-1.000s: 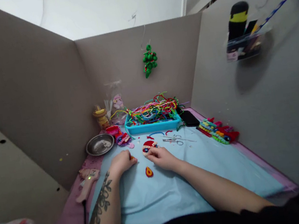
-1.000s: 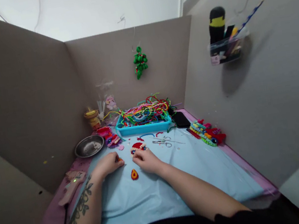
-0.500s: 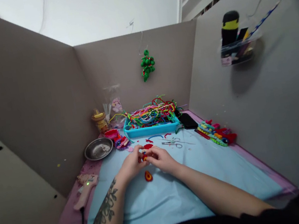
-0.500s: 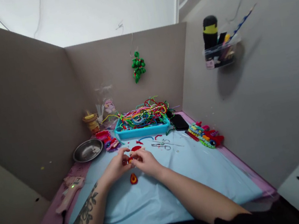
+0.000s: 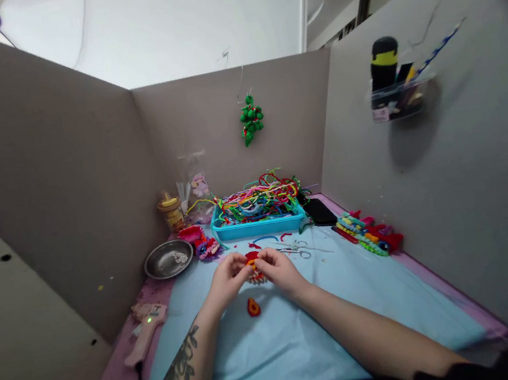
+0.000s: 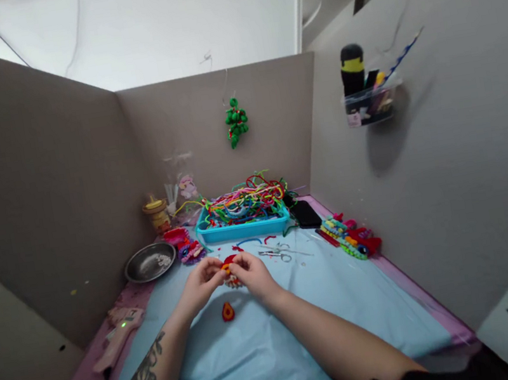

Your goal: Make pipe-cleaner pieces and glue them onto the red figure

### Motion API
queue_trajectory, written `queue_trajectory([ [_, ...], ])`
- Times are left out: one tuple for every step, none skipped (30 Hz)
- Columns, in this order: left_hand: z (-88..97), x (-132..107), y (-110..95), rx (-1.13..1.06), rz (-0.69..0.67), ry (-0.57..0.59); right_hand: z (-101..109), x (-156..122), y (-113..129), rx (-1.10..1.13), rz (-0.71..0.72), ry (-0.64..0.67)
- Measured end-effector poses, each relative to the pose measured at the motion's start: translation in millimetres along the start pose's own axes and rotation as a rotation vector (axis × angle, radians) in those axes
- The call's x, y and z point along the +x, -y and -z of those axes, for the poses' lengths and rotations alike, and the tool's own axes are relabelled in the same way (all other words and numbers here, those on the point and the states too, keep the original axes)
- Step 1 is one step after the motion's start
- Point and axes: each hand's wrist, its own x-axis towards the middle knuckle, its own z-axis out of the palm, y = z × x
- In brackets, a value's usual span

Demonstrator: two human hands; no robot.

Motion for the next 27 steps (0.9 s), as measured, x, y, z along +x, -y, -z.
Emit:
queue_trajectory([
  [-0.2, 1, 0, -0.032, 0.009, -0.031, 0, 0, -1, 0.014, 0.002, 0.013],
  [-0.2, 1, 0, -0.062, 0.02, -0.053, -1, -1, -1, 0.019, 0.011, 0.023],
  [0.1, 1, -1, -0.094, 0.029, -0.069, -2, -2, -1, 0.016, 0.026, 0.029],
  [0.5, 1, -2, -0.125, 0.038, -0.08, -2, -4, -1, 0.009, 0.047, 0.03],
  [0.8, 1, -4, -0.153, 0.048, -0.087, -3, -5, 0, -0.003, 0.074, 0.025],
  [1.0, 1, -5, -0.176, 0.058, -0.091, -3, -7, 2, -0.025, 0.11, 0.015],
  [1.0, 0, -6, -0.196, 0.066, -0.092, -3, -8, 4, -0.065, 0.156, 0.001],
  [0.9, 0, -8, -0.214, 0.074, -0.091, -3, -9, 6, -0.12, 0.211, -0.016],
  [0.6, -1, -9, -0.226, 0.08, -0.086, -2, -10, 8, -0.182, 0.266, -0.029],
  [0.2, -2, -10, -0.233, 0.083, -0.079, -1, -10, 10, -0.241, 0.315, -0.039],
  [-0.2, -2, -11, -0.235, 0.083, -0.073, 1, -10, 11, -0.29, 0.355, -0.046],
  [-0.5, -2, -12, -0.234, 0.08, -0.068, 2, -10, 12, -0.325, 0.383, -0.052],
  [-0.8, -3, -12, -0.228, 0.075, -0.065, 3, -10, 13, -0.342, 0.396, -0.057],
  [-1.0, -3, -11, -0.217, 0.068, -0.063, 3, -9, 13, -0.345, 0.396, -0.061],
  [-1.0, -3, -10, -0.2, 0.058, -0.063, 3, -9, 13, -0.336, 0.38, -0.062],
  [-1.0, -3, -9, -0.175, 0.046, -0.063, 3, -9, 13, -0.315, 0.352, -0.06],
  [-0.8, -3, -8, -0.14, 0.03, -0.065, 2, -8, 12, -0.283, 0.313, -0.058],
  [-0.7, -2, -6, -0.095, 0.008, -0.07, 1, -8, 12, -0.242, 0.27, -0.059],
  [-0.5, -2, -5, -0.044, -0.017, -0.078, 0, -7, 11, -0.195, 0.228, -0.057],
  [-0.3, -2, -4, 0.007, -0.042, -0.089, -1, -7, 10, -0.148, 0.186, -0.053],
  [-0.2, -2, -3, 0.055, -0.065, -0.103, -2, -6, 8, -0.106, 0.146, -0.044],
  [-0.1, -2, -3, 0.096, -0.084, -0.115, -2, -5, 7, -0.075, 0.106, -0.026],
  [-0.1, -2, -2, 0.128, -0.098, -0.127, -2, -4, 6, -0.056, 0.069, -0.003],
  [-0.2, -2, -2, 0.149, -0.108, -0.136, -2, -4, 5, -0.049, 0.034, 0.02],
  [-0.4, -2, -2, 0.162, -0.114, -0.138, -2, -4, 5, -0.051, 0.007, 0.036],
  [-0.6, -2, -2, 0.165, -0.116, -0.136, -1, -3, 6, -0.059, -0.01, 0.04],
  [-0.9, -2, -2, 0.153, -0.112, -0.133, -1, -3, 7, -0.068, -0.018, 0.034],
])
